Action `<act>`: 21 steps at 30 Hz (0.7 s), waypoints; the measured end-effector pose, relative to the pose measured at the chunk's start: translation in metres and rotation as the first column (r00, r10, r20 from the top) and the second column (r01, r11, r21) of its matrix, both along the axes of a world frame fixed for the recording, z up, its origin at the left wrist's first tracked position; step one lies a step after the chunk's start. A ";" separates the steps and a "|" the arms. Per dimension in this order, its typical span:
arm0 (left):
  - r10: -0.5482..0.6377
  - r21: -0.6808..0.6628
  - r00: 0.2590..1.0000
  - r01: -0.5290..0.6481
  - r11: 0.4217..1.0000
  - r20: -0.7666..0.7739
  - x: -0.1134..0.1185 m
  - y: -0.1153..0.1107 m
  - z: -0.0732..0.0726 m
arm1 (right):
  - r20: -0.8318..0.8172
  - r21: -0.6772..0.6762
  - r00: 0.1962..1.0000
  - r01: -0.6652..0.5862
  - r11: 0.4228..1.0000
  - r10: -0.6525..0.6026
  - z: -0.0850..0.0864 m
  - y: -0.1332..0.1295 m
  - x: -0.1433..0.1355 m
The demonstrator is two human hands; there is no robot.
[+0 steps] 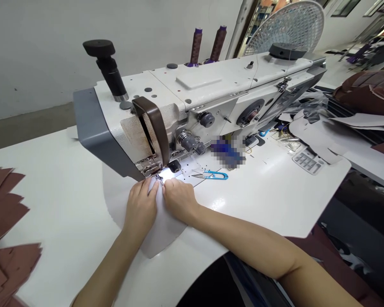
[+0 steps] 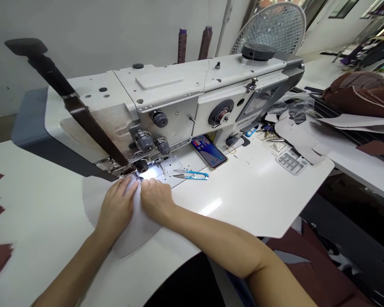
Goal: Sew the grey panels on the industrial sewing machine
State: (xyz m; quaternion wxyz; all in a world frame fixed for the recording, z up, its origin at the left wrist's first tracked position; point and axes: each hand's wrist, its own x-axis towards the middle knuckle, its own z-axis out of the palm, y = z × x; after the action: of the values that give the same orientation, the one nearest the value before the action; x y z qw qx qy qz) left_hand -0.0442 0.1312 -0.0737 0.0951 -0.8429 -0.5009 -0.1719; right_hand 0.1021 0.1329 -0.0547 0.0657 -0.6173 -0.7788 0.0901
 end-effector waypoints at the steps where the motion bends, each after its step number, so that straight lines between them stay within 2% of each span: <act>1: -0.003 -0.001 1.000 0.003 1.000 0.012 0.000 0.000 0.000 | 0.004 0.003 1.000 0.001 1.000 -0.001 0.000 0.000 0.000; 5: -0.011 0.013 0.999 0.010 1.000 0.048 0.002 -0.003 0.003 | 0.007 0.020 1.000 -0.001 1.000 0.001 -0.001 0.001 0.001; 12: -0.018 0.019 1.000 0.018 1.000 0.017 0.002 -0.004 0.004 | 0.015 0.049 1.000 -0.022 0.999 0.021 -0.006 0.000 0.001; 17: 0.017 -0.027 0.998 -0.016 1.000 0.067 0.004 -0.003 0.004 | 0.033 0.160 0.992 -0.127 0.979 0.123 -0.007 -0.002 0.003; 21: 0.032 -0.063 0.997 -0.027 0.998 0.069 0.005 -0.003 0.006 | 0.052 0.178 0.979 -0.203 0.963 0.197 -0.003 -0.002 0.004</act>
State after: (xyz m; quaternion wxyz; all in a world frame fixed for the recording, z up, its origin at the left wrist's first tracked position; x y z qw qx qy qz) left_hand -0.0391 0.1277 -0.0681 0.0537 -0.8314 -0.5214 -0.1844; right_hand 0.1058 0.1305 -0.0575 0.0995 -0.5285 -0.8430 0.0140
